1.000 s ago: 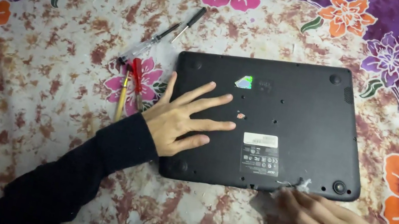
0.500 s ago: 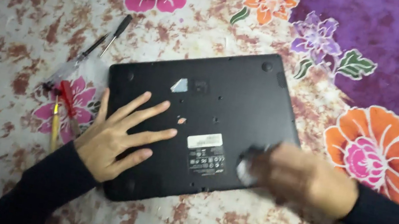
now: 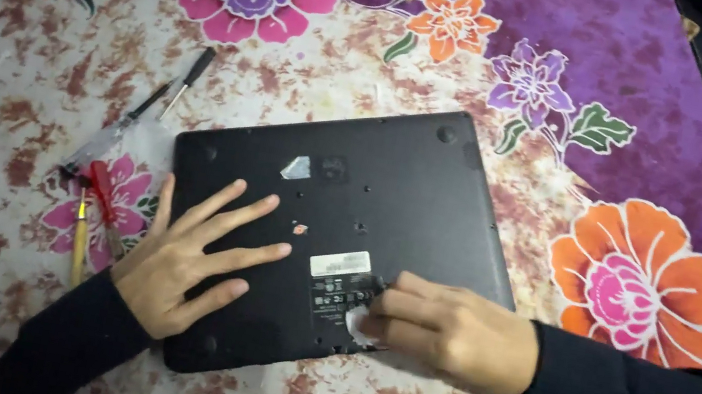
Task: The person is seen assembling a laptop by connecting internal components, securing the back cover with a screwdriver, and finally cleaning the outer shell with a cloth.
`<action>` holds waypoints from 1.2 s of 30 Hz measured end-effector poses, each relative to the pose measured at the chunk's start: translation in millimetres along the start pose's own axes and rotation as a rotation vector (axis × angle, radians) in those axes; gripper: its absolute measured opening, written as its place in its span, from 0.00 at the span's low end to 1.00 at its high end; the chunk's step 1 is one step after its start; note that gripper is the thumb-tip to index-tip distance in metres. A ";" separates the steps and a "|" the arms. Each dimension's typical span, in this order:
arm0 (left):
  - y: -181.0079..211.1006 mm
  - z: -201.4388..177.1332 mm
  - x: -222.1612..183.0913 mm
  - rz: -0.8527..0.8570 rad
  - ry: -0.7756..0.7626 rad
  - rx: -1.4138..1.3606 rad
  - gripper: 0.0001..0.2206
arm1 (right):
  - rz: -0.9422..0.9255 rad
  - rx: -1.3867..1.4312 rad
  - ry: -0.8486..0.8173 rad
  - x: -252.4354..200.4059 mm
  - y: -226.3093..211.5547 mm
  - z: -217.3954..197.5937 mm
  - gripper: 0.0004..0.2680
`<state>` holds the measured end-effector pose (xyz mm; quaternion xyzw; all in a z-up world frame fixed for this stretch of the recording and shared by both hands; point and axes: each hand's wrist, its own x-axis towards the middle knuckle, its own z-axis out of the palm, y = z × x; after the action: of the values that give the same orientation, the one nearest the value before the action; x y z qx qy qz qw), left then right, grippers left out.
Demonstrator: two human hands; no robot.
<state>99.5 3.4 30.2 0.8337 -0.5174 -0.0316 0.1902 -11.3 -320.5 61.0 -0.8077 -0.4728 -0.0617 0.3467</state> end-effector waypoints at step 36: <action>-10.5 20.9 -10.1 -0.062 0.190 -0.056 0.54 | -0.187 -0.047 0.070 99.1 89.5 18.9 0.06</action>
<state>98.6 10.4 5.7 0.8430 -0.4698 0.0274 0.2605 110.6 -265.3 44.2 -0.7653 -0.5321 -0.1329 0.3368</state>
